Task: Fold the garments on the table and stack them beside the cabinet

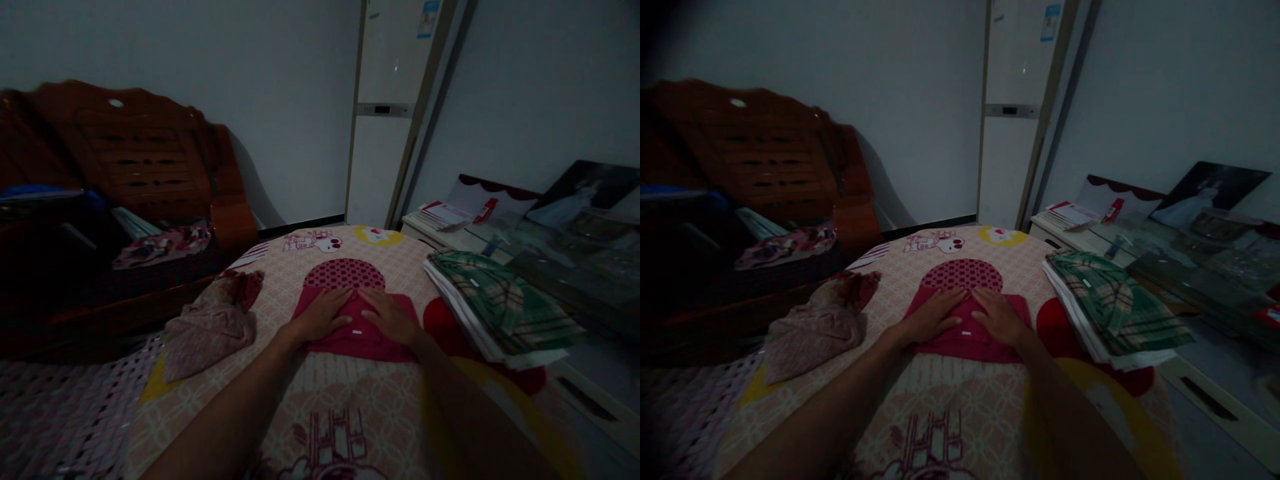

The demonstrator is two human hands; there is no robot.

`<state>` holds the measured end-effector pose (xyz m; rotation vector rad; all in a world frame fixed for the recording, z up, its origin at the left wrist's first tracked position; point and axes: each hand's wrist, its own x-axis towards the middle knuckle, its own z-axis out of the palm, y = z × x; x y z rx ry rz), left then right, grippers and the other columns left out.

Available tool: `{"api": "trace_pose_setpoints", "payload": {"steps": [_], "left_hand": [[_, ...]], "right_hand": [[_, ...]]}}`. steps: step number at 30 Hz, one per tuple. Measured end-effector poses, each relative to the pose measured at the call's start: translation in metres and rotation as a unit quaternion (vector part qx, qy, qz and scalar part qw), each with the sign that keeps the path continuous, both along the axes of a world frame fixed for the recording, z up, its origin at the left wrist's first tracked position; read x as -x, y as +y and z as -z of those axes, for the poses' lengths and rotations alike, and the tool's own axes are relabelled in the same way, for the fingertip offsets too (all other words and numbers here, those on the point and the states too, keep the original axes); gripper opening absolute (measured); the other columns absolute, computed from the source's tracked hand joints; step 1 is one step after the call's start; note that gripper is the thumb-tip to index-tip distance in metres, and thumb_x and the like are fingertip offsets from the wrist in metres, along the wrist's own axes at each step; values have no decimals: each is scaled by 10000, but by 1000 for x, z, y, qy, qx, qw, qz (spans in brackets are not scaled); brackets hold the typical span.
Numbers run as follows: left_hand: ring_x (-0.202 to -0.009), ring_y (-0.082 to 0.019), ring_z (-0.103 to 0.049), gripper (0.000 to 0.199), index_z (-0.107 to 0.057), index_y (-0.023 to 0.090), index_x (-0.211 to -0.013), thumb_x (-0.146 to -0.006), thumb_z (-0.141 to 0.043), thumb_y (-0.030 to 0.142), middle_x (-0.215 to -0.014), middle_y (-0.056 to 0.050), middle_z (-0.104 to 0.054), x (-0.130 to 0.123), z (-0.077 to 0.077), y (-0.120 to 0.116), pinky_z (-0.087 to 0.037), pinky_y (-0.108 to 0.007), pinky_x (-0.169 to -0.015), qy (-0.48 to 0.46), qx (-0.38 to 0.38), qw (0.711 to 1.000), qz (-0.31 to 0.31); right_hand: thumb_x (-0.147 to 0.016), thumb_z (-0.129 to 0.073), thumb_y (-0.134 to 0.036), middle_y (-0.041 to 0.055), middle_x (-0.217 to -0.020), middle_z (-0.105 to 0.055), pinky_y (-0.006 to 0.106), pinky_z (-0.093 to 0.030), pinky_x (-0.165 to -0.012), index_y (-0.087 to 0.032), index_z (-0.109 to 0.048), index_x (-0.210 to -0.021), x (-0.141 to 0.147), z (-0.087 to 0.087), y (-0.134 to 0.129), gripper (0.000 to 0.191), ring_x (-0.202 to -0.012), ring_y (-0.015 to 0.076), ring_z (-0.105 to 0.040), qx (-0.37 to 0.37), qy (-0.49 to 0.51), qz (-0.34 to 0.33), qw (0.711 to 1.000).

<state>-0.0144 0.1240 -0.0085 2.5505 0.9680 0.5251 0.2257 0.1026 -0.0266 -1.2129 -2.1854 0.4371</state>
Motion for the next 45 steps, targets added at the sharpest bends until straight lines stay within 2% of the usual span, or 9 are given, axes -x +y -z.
{"api": "trace_pose_setpoints", "payload": {"steps": [4, 16, 18, 21, 25, 31, 35, 39, 45], "left_hand": [[-1487, -286, -205, 727, -210, 216, -1556, -950, -431, 550, -1600, -163, -237, -1, 22, -1, -110, -545, -1195, 82, -28, 996, 19], [-1493, -328, -163, 684, -248, 236, -1548, -955, -429, 525, -1614, -177, -161, -4, 13, -6, -111, -599, -1171, 116, -16, 993, 12], [-1484, -333, -197, 696, -314, 239, -1525, -916, -525, 501, -1605, -169, -210, 0, 6, -5, -148, -586, -1170, 91, 8, 996, 18], [-1373, -276, -435, 527, -527, 254, -1399, -901, -561, 424, -1496, -114, -463, 17, -15, 5, -322, -435, -1133, 4, 80, 996, 49], [-962, -210, -666, 362, -727, 194, -1077, -918, -499, 426, -1039, -60, -742, 53, -36, 23, -501, -290, -875, -117, 142, 982, -45], [-591, -144, -631, 380, -674, 140, -792, -821, -614, 515, -667, -42, -690, 73, -28, 22, -499, -229, -576, -66, 383, 921, -21], [-458, -112, -575, 367, -637, 152, -747, -825, -622, 510, -548, -21, -644, 67, -28, 14, -458, -203, -485, -3, 458, 889, -3], [-505, -117, -601, 377, -659, 146, -812, -823, -629, 522, -625, -39, -676, 66, -41, 10, -468, -207, -504, -19, 486, 873, 35], [-620, -124, -624, 263, -640, 146, -804, -763, -702, 399, -706, -29, -676, 56, -42, 7, -488, -204, -572, -83, 395, 915, 33]], "right_hand": [[-945, -484, -441, 135, -1474, -484, 549, -308, -1149, -209, -472, -1449, 8, 19, -2, 555, -1384, 297, -415, -37, -121, -1, 992], [-955, -454, -504, 133, -1466, -494, 534, -307, -1152, -222, -419, -1482, 7, 17, -5, 599, -1375, 290, -426, -44, -113, 0, 993], [-967, -427, -505, 140, -1466, -493, 537, -307, -1151, -206, -430, -1475, 6, 16, -5, 590, -1374, 290, -428, -36, -104, -1, 994], [-977, -407, -503, 138, -1486, -469, 528, -314, -1149, -207, -422, -1480, 3, 13, -5, 583, -1384, 281, -416, -25, -85, -9, 996], [-961, -452, -518, 118, -1520, -426, 525, -296, -1157, -241, -407, -1489, 0, 13, -5, 598, -1410, 279, -377, -24, -94, -24, 995], [-966, -433, -524, 127, -1522, -421, 521, -283, -1164, -223, -421, -1483, 0, 16, -3, 598, -1407, 280, -380, -22, -126, -13, 992], [-968, -437, -510, 124, -1519, -427, 518, -294, -1159, -223, -426, -1480, 0, 14, -3, 587, -1404, 278, -385, -19, -129, -16, 991], [-965, -448, -499, 114, -1510, -443, 511, -303, -1155, -243, -423, -1481, 0, 12, -4, 577, -1399, 271, -394, -18, -121, -17, 992], [-970, -444, -492, 119, -1502, -453, 507, -292, -1160, -233, -442, -1469, 0, 13, -5, 562, -1398, 264, -394, -20, -117, -13, 993]]}}
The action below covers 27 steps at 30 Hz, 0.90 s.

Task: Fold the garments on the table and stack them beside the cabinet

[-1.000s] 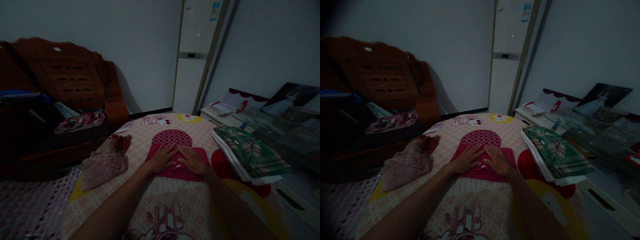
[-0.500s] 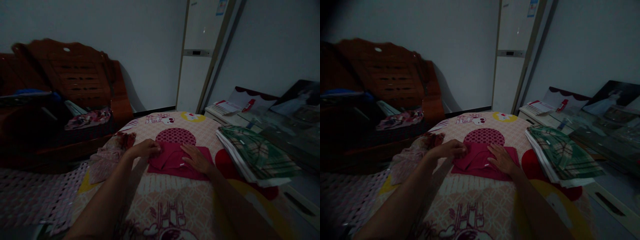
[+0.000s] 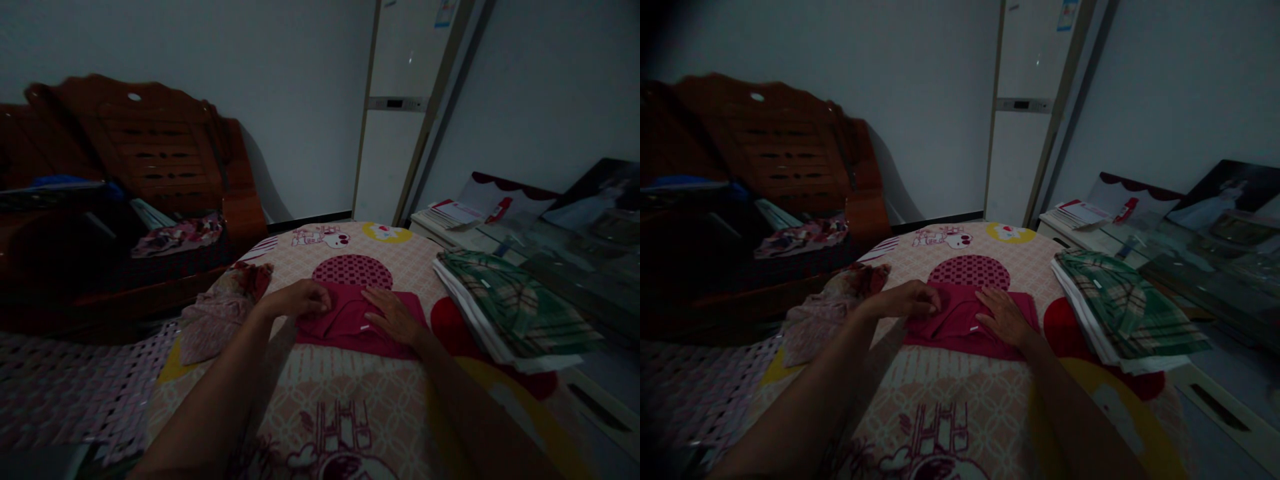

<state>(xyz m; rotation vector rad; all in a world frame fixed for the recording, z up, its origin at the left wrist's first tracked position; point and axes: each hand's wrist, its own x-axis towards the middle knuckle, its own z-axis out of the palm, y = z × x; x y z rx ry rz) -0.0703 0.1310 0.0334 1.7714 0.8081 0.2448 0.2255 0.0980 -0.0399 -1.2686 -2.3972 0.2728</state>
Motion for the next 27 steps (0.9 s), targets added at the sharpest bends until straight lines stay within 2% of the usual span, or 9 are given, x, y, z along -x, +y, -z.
{"api": "trace_pose_setpoints", "payload": {"steps": [5, 8, 10, 12, 14, 18, 20, 22, 27], "left_hand": [[-451, -148, -593, 252, -524, 192, -798, -751, -685, 380, -548, 20, -622, -19, 21, -8, -448, -215, -422, 96, 63, 993, 23], [-472, -147, -610, 281, -544, 187, -827, -774, -672, 432, -593, 1, -650, -22, 18, -11, -450, -211, -434, 77, 90, 991, 65], [-505, -134, -610, 280, -577, 174, -827, -801, -644, 445, -641, -11, -661, -22, 12, -10, -464, -214, -472, 42, 68, 995, 63], [-577, -128, -617, 251, -605, 160, -822, -830, -608, 411, -706, -20, -670, -24, 7, -7, -485, -219, -544, -6, -25, 1000, 3], [-698, -141, -634, 197, -639, 155, -835, -843, -574, 341, -795, -31, -689, -27, 7, -2, -504, -235, -650, -29, -158, 983, -85], [-929, -204, -646, 223, -694, 169, -967, -833, -523, 222, -1008, -76, -714, -26, 24, 10, -499, -319, -862, 51, -363, 902, -228], [-991, -233, -646, 276, -691, 152, -1040, -837, -519, 228, -1081, -117, -705, -20, 35, 16, -486, -350, -915, 108, -394, 870, -277], [-1016, -247, -649, 312, -686, 139, -1081, -846, -519, 258, -1107, -136, -704, -12, 44, 23, -480, -359, -932, 154, -387, 859, -299], [-1001, -245, -664, 335, -706, 159, -1060, -849, -517, 338, -1083, -108, -731, 1, 47, 31, -480, -328, -891, 185, -319, 881, -296]], "right_hand": [[-947, -487, -503, 112, -1490, -470, 522, -295, -1157, -245, -483, -1442, 0, 0, 1, 558, -1385, 275, -414, 14, 34, -11, 999], [-945, -485, -489, 95, -1451, -521, 502, -317, -1153, -249, -553, -1385, -1, -3, 2, 506, -1358, 262, -456, 32, 101, -3, 994], [-966, -437, -460, 82, -1402, -572, 464, -355, -1140, -247, -600, -1338, -5, -5, 5, 458, -1321, 237, -502, 44, 171, 20, 984], [-975, -405, -433, 75, -1376, -596, 436, -380, -1127, -242, -621, -1312, -12, -7, 8, 443, -1300, 221, -526, 37, 238, 52, 969], [-964, -416, -422, 86, -1366, -603, 433, -388, -1122, -226, -636, -1293, -19, -8, 11, 442, -1287, 223, -538, 10, 275, 80, 958], [-892, -478, -410, 125, -1277, -659, 450, -432, -1076, -186, -709, -1170, -38, -5, 20, 425, -1204, 256, -599, -45, 266, 142, 952], [-852, -486, -398, 132, -1202, -697, 451, -460, -1036, -175, -741, -1078, -50, -4, 24, 407, -1141, 270, -633, -59, 255, 199, 944], [-827, -467, -387, 129, -1113, -731, 434, -492, -978, -169, -755, -993, -65, -3, 26, 398, -1062, 271, -664, -61, 250, 263, 930], [-766, -513, -402, 83, -716, -739, 310, -522, -637, -162, -725, -767, -92, -8, 25, 320, -675, 220, -677, 14, 246, 400, 883]]}}
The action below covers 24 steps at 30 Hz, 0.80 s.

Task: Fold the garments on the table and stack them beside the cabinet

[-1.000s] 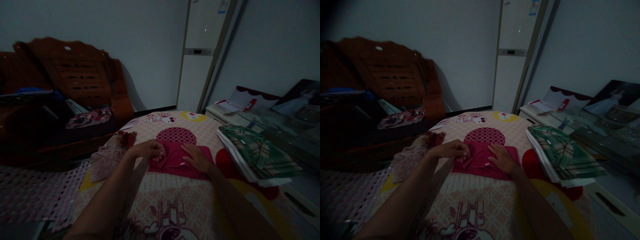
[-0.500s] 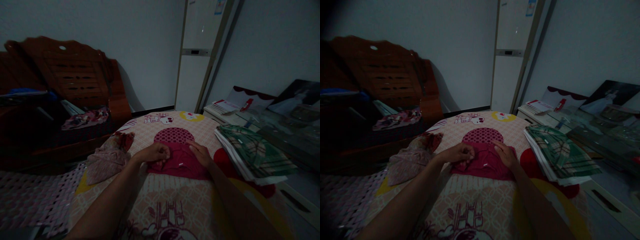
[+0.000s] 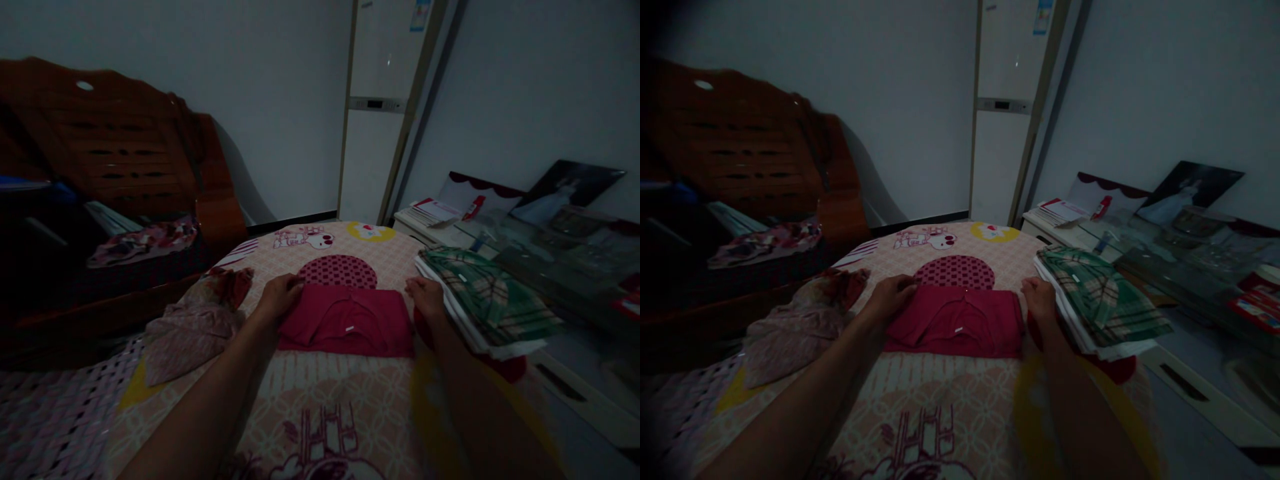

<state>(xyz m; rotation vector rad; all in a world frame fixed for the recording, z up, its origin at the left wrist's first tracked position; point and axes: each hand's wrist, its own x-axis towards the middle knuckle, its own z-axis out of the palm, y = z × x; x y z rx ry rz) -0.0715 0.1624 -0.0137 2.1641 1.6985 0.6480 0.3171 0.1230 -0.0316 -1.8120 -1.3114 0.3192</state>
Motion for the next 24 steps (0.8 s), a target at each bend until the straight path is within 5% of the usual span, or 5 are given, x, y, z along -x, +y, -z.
{"api": "trace_pose_setpoints", "payload": {"steps": [4, 10, 17, 24], "left_hand": [[-892, -239, -668, 302, -713, 163, -908, -797, -561, 399, -967, -106, -744, 1, -10, -1, -468, -292, -757, -27, 58, 998, -14], [-697, -205, -585, 319, -613, 183, -688, -669, -637, 501, -659, -24, -648, -2, -13, -3, -377, -265, -576, -118, 91, 988, -29], [-681, -190, -580, 418, -583, 174, -827, -692, -612, 568, -736, -31, -644, -6, -5, -3, -403, -263, -573, -192, 98, 975, -51], [-754, -180, -630, 281, -618, 171, -907, -689, -668, 341, -860, -60, -699, -7, -4, -4, -450, -240, -616, -199, 106, 970, -88]], "right_hand": [[-754, -559, -406, 33, -479, -613, 255, -394, -481, -189, -600, -540, 1, -10, -5, 307, -447, 150, -549, 88, 3, -7, 996], [-747, -583, -423, 2, -470, -576, 253, -360, -486, -204, -577, -539, 16, -20, -10, 302, -473, 140, -517, 59, -25, -49, 997], [-736, -646, -377, 22, -583, -645, 250, -362, -531, -200, -601, -541, 24, -15, -7, 267, -566, 148, -570, 106, -103, -60, 987], [-738, -632, -273, 34, -654, -681, 240, -389, -562, -184, -648, -611, 23, -16, -6, 156, -619, 153, -601, 113, -128, -47, 984]]}}
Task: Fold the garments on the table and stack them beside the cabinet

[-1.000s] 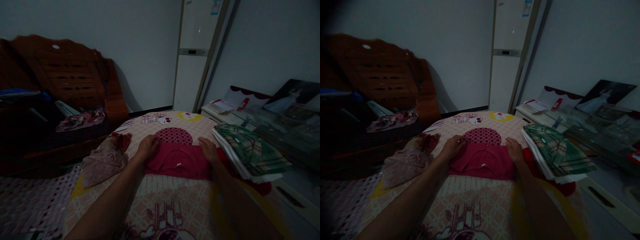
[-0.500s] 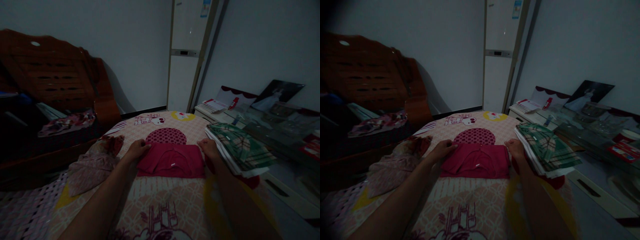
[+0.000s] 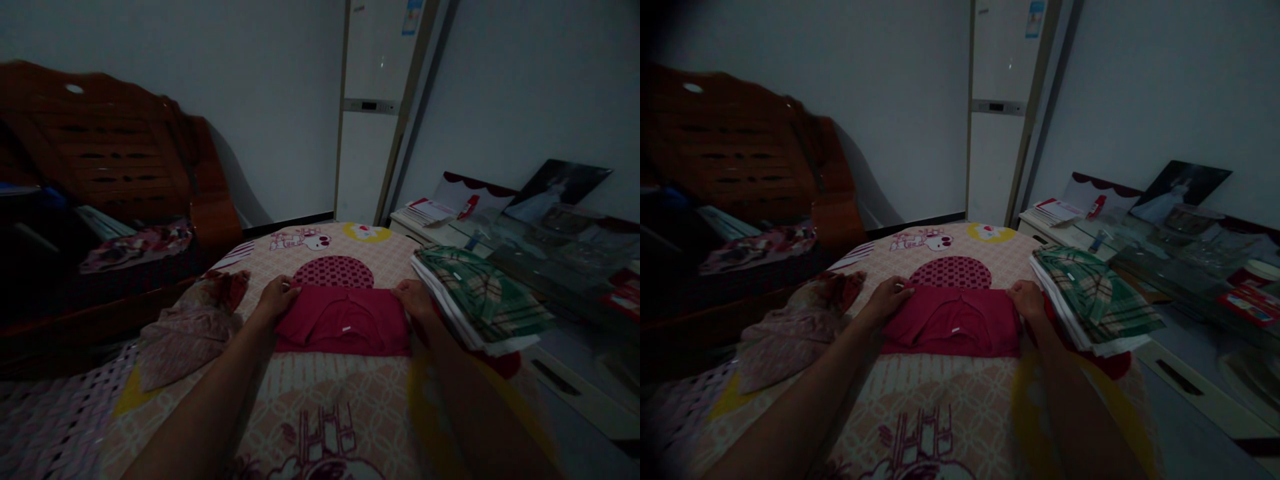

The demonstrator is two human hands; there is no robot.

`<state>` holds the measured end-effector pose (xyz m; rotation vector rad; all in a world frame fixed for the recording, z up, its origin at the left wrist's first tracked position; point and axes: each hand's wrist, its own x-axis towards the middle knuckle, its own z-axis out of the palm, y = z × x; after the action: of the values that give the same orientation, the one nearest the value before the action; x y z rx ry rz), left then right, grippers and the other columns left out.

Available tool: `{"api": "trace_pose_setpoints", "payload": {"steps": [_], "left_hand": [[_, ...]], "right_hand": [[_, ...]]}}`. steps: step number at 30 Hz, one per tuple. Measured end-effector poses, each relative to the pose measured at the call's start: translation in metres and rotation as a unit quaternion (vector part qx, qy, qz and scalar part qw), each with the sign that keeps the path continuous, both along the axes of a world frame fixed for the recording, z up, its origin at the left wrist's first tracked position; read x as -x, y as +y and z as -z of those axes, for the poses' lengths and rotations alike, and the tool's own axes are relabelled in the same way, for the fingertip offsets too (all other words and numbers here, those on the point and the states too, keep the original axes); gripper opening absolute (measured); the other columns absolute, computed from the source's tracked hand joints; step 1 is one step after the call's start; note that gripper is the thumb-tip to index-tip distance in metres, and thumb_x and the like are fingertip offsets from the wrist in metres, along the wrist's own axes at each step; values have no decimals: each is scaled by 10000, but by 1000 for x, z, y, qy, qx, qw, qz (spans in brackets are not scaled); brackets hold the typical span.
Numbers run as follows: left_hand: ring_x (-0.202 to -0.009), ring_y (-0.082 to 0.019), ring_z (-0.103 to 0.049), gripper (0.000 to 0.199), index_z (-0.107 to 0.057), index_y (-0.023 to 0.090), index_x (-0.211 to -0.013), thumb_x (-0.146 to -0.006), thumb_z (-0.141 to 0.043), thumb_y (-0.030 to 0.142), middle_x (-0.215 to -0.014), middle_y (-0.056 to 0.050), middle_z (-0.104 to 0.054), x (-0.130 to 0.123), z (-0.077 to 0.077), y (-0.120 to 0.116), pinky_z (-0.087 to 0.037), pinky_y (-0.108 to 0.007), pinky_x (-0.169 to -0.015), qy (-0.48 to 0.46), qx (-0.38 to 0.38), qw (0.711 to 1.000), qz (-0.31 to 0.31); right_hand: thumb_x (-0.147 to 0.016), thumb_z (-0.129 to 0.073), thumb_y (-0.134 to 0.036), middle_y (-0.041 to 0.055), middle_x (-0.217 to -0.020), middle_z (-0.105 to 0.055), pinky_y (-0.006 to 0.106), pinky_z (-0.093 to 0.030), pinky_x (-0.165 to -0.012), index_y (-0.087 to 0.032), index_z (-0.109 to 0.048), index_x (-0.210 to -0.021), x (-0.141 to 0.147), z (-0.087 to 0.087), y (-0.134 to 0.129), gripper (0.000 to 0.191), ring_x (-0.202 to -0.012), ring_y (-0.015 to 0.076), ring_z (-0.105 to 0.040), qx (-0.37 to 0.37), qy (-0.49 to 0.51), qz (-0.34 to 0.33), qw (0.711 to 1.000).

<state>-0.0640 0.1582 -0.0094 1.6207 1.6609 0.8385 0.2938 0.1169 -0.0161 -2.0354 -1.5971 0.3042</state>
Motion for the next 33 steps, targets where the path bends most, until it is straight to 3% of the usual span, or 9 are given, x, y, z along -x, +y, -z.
{"api": "trace_pose_setpoints", "payload": {"steps": [4, 8, 11, 15, 20, 24, 27, 33], "left_hand": [[-751, -194, -639, 352, -661, 153, -944, -677, -680, 382, -866, -74, -717, 3, -1, 2, -453, -245, -606, -15, 19, 1000, -2], [-696, -203, -616, 462, -707, 122, -779, -624, -704, 557, -739, -74, -709, 12, -3, 3, -427, -254, -569, -40, 67, 996, 40], [-565, -155, -530, 509, -681, 118, -648, -542, -739, 613, -588, -30, -634, 18, -4, 2, -348, -241, -501, -42, 105, 991, 68], [-490, -114, -450, 500, -648, 125, -638, -499, -765, 591, -529, 11, -564, 20, -4, 1, -292, -229, -476, -77, 148, 981, 99], [-496, -102, -438, 456, -603, 141, -614, -460, -789, 528, -537, 25, -550, 18, -5, 0, -320, -225, -492, -109, 131, 981, 89], [-526, -129, -494, 408, -636, 146, -652, -512, -763, 508, -588, -5, -608, 18, -6, -2, -346, -235, -490, -113, 154, 976, 107], [-524, -135, -507, 394, -653, 141, -664, -512, -756, 490, -589, -9, -618, 18, -7, -2, -346, -233, -480, -120, 152, 975, 107], [-417, -70, -401, 279, -608, 146, -607, -557, -749, 381, -459, 51, -509, 10, -20, 0, -268, -191, -423, -94, 85, 989, 78]], "right_hand": [[-759, -650, -286, 61, -714, -705, 261, -422, -608, -173, -672, -664, -5, -1, -1, 149, -669, 174, -629, 6, -18, -6, 1000], [-751, -707, -378, 98, -914, -740, 312, -459, -726, -183, -725, -836, -9, -1, -3, 213, -832, 223, -665, -20, -78, -33, 996], [-715, -744, -359, 63, -826, -735, 298, -451, -698, -207, -714, -741, -10, -3, -4, 157, -783, 203, -661, 11, -78, -80, 994], [-641, -765, -277, 6, -656, -670, 254, -402, -584, -203, -629, -629, -6, -11, -5, 155, -637, 152, -603, 45, -11, -72, 996], [-588, -692, -182, -8, -616, -621, 251, -396, -564, -197, -569, -602, 3, -15, -6, 125, -606, 144, -561, -15, 117, -57, 991], [-606, -685, -287, -11, -608, -634, 246, -407, -526, -177, -615, -678, 3, -9, -10, 150, -552, 135, -551, 22, 300, -84, 950], [-574, -701, -286, -14, -568, -627, 238, -390, -479, -160, -632, -674, 4, -8, -12, 176, -493, 123, -531, 60, 363, -81, 926], [-517, -710, -240, -9, -625, -662, 248, -442, -521, -176, -629, -694, 13, -30, -15, 205, -541, 136, -581, -39, 397, -28, 916]]}}
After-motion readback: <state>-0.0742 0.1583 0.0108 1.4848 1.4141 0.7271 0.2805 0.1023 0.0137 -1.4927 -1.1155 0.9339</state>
